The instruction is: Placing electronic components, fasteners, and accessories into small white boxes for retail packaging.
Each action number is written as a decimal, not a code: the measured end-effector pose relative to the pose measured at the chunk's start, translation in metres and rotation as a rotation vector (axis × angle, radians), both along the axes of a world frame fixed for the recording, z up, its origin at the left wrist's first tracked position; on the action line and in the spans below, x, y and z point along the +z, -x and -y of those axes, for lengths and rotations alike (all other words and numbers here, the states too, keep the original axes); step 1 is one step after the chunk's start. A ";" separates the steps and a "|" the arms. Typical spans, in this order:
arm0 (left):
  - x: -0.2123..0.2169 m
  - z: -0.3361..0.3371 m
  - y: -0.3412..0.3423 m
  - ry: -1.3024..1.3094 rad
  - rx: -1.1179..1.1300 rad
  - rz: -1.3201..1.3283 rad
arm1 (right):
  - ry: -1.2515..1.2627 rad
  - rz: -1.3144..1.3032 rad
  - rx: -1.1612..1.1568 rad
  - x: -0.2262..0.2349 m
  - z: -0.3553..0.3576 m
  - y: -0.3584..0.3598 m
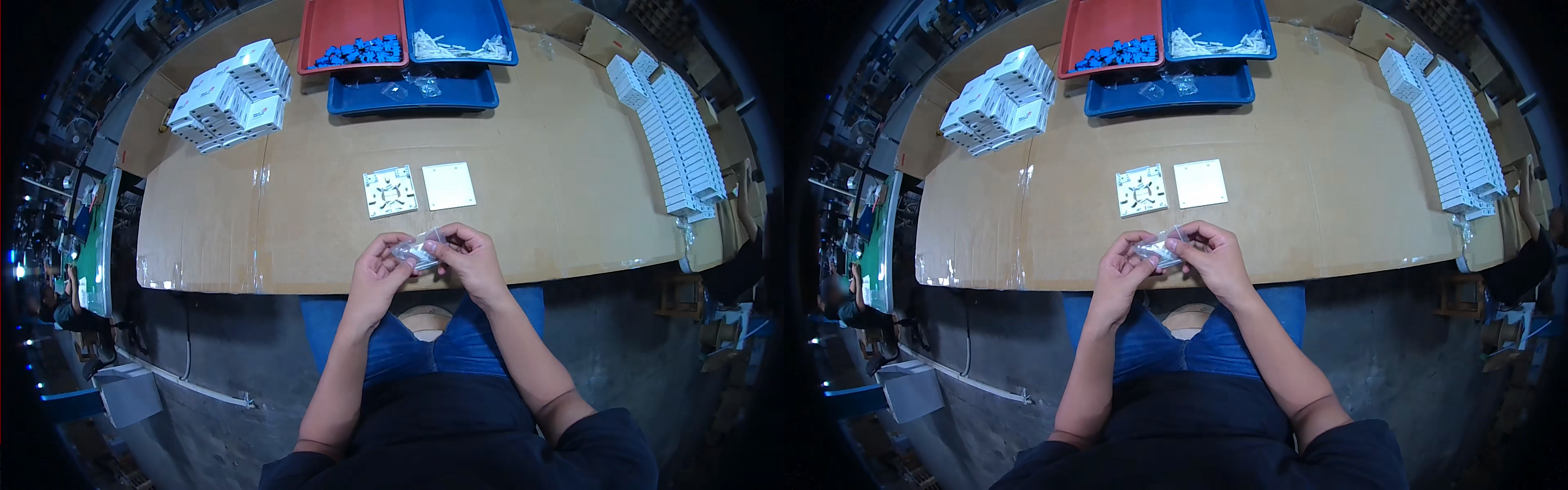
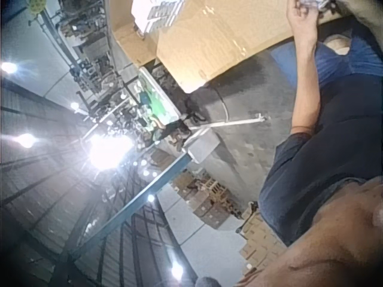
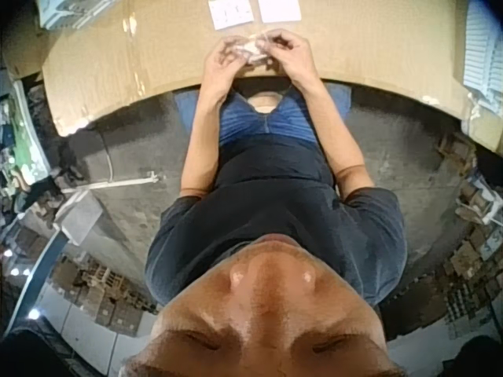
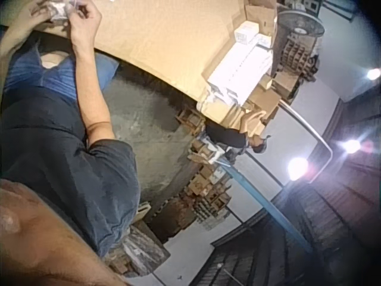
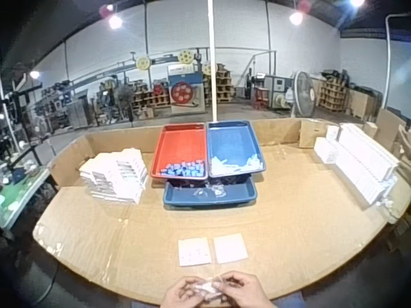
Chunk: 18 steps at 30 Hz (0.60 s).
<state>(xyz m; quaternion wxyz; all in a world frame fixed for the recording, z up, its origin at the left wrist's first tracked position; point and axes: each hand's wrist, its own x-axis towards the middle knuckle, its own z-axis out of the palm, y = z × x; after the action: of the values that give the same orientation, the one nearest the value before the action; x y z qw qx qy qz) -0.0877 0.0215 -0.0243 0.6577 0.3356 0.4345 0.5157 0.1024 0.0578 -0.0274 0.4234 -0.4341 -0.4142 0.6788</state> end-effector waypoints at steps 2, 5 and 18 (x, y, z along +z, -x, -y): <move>0.001 -0.002 0.000 0.021 -0.038 0.016 | 0.002 -0.039 -0.006 -0.001 -0.001 -0.001; 0.004 -0.002 -0.001 0.087 0.006 0.096 | -0.011 -0.064 -0.011 -0.002 -0.001 -0.001; 0.012 -0.003 0.009 0.192 -0.086 0.154 | -0.236 -0.032 0.085 0.003 -0.006 -0.012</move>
<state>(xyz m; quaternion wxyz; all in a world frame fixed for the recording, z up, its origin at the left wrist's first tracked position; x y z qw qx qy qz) -0.0969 0.0242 -0.0125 0.7397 0.2487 0.4155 0.4673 0.1142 0.0634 -0.0249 0.4489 -0.3526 -0.5025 0.6494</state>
